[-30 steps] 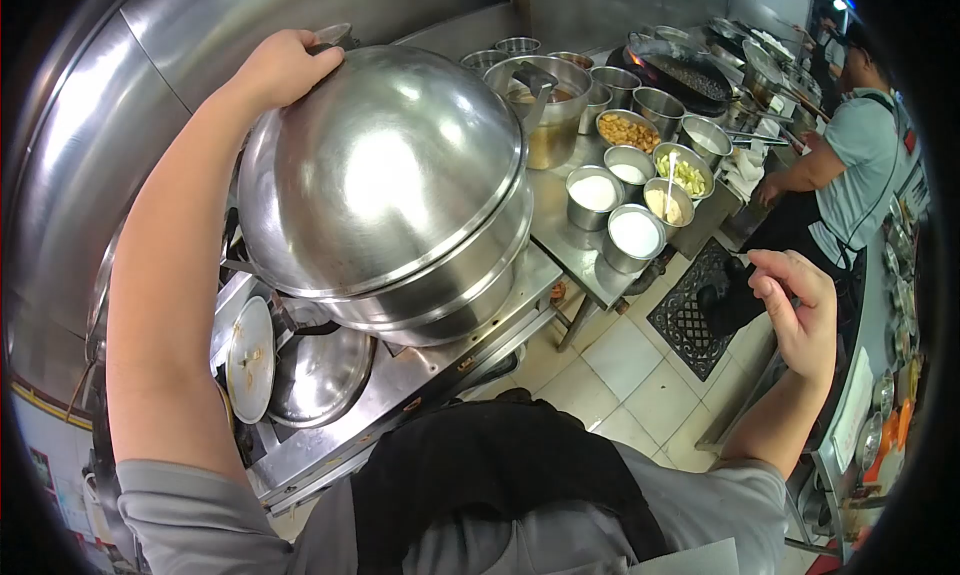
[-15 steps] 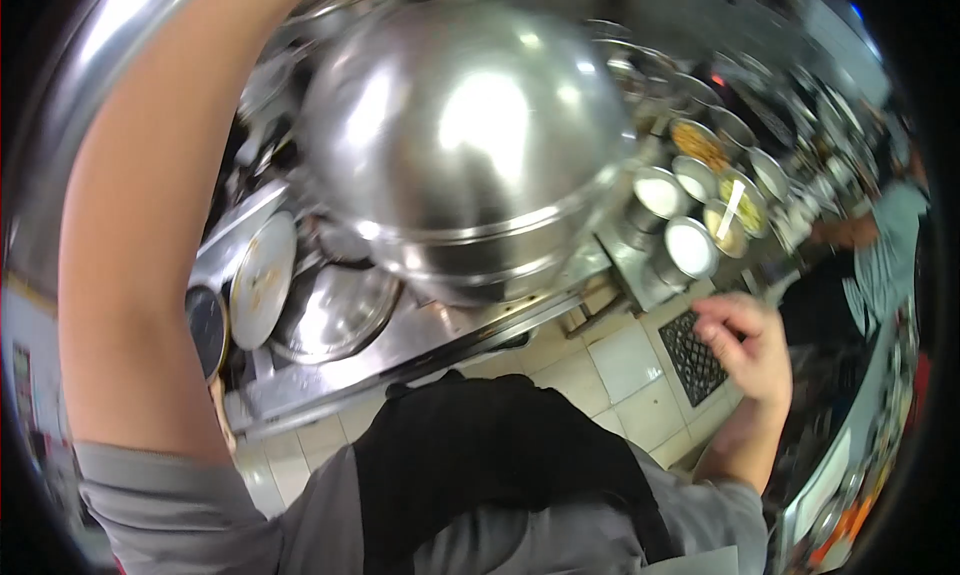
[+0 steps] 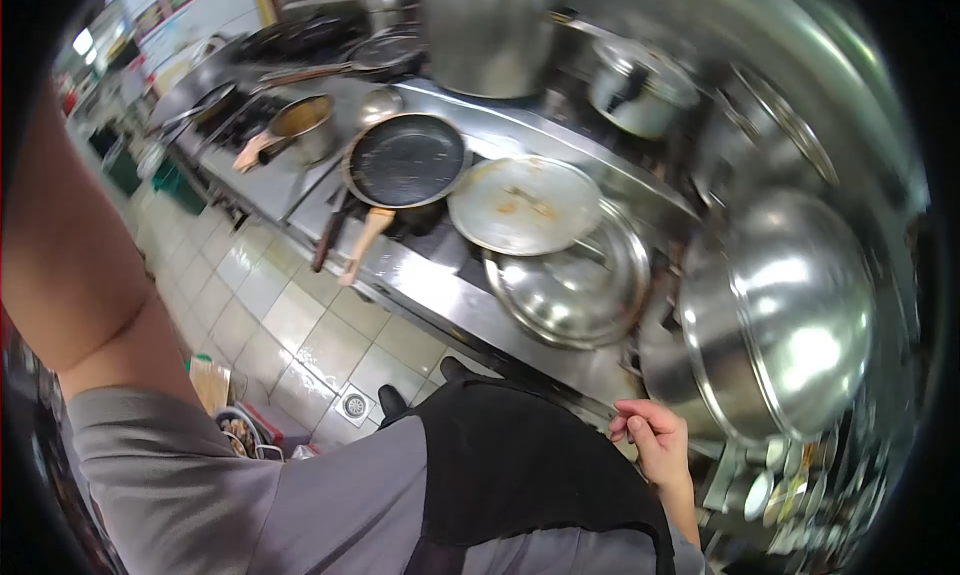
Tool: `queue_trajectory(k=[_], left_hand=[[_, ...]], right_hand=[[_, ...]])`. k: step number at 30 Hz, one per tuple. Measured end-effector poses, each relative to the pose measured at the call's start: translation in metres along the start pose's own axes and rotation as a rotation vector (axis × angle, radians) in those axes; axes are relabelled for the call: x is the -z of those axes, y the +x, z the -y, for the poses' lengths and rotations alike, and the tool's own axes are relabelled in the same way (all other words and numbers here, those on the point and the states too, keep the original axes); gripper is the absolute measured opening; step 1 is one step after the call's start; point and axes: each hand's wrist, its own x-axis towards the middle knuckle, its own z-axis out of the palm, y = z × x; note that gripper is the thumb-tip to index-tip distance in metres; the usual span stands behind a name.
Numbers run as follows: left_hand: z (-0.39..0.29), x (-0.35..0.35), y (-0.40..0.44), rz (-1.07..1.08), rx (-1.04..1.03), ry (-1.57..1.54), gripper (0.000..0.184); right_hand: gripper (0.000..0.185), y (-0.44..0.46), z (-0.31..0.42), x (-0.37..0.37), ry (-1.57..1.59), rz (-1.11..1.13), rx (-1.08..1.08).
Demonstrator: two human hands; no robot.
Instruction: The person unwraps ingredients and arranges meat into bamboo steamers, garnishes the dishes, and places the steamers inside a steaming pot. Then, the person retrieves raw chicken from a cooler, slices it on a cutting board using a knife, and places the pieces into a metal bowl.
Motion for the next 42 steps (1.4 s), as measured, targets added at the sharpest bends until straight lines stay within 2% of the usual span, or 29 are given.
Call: queue_trajectory(k=[3, 5, 6, 7, 10, 12, 14, 15, 18, 19, 21, 22, 23, 24, 26, 30, 32, 35, 37, 39, 41, 42], left_hand=[[0.093, 0.004, -0.082, 0.195, 0.292, 0.179, 0.042], [0.172, -0.016, -0.130, 0.145, 0.130, -0.188, 0.044], [0.204, -0.026, -0.152, 0.110, 0.045, -0.370, 0.045], [0.231, -0.030, -0.177, 0.136, 0.036, -0.433, 0.045], [0.290, -0.033, -0.248, 0.210, 0.200, -0.526, 0.044], [0.346, -0.042, -0.307, 0.105, 0.395, -0.650, 0.040], [0.437, -0.075, -0.368, -0.119, -0.017, -0.609, 0.041], [0.395, -0.050, -0.364, 0.011, 0.357, -0.639, 0.041], [0.396, -0.060, -0.372, 0.274, 0.886, -0.445, 0.044], [0.409, -0.081, -0.391, 0.329, 0.961, -0.370, 0.046], [0.436, -0.140, -0.436, 0.374, 1.090, -0.481, 0.038], [0.445, -0.169, -0.461, 0.472, 1.200, -0.459, 0.035], [0.449, -0.194, -0.486, 0.553, 1.280, -0.482, 0.038], [0.456, -0.217, -0.508, 0.665, 1.222, -0.400, 0.052], [0.468, -0.247, -0.537, 0.809, 1.309, -0.450, 0.058], [0.510, -0.294, -0.618, 0.858, 1.465, -0.414, 0.059], [0.530, -0.304, -0.669, 0.876, 1.569, -0.311, 0.058], [0.528, -0.292, -0.735, 0.928, 1.730, -0.140, 0.057], [0.506, -0.277, -0.775, 0.923, 1.975, -0.141, 0.057], [0.485, -0.264, -0.799, 0.980, 2.086, -0.063, 0.050], [0.488, -0.255, -0.772, 0.795, 2.481, -0.161, 0.057], [0.477, -0.257, -0.789, 0.811, 2.494, -0.113, 0.056]], right_hand=[[0.021, 0.065, 0.016, -0.055, -0.066, 0.169, 0.036], [0.022, 0.116, 0.037, -0.102, -0.156, 0.298, 0.103], [0.023, 0.140, 0.050, -0.129, -0.185, 0.337, 0.072], [0.023, 0.166, 0.060, -0.154, -0.250, 0.406, 0.119], [0.022, 0.240, 0.088, -0.235, -0.402, 0.576, 0.217], [0.024, 0.288, 0.113, -0.289, -0.532, 0.674, 0.348], [0.026, 0.332, 0.138, -0.342, -0.639, 0.746, 0.523], [0.027, 0.350, 0.152, -0.366, -0.680, 0.772, 0.587], [0.028, 0.397, 0.202, -0.428, -0.738, 0.762, 0.800], [0.028, 0.409, 0.218, -0.447, -0.755, 0.744, 0.871], [0.029, 0.427, 0.246, -0.490, -0.753, 0.751, 0.958], [0.030, 0.435, 0.257, -0.513, -0.765, 0.790, 0.995], [0.031, 0.445, 0.268, -0.537, -0.774, 0.828, 1.033], [0.032, 0.461, 0.277, -0.562, -0.797, 0.921, 1.101], [0.034, 0.486, 0.285, -0.623, -0.805, 0.993, 1.212], [0.033, 0.528, 0.288, -0.759, -0.803, 1.157, 1.275], [0.032, 0.551, 0.289, -0.824, -0.762, 1.253, 1.427], [0.032, 0.591, 0.287, -0.928, -0.586, 1.446, 1.409], [0.031, 0.618, 0.291, -0.995, -0.601, 1.467, 1.456], [0.029, 0.637, 0.293, -1.060, -0.516, 1.545, 1.407], [0.028, 0.649, 0.294, -1.126, -0.422, 1.620, 1.387], [0.027, 0.652, 0.295, -1.159, -0.404, 1.654, 1.406]])
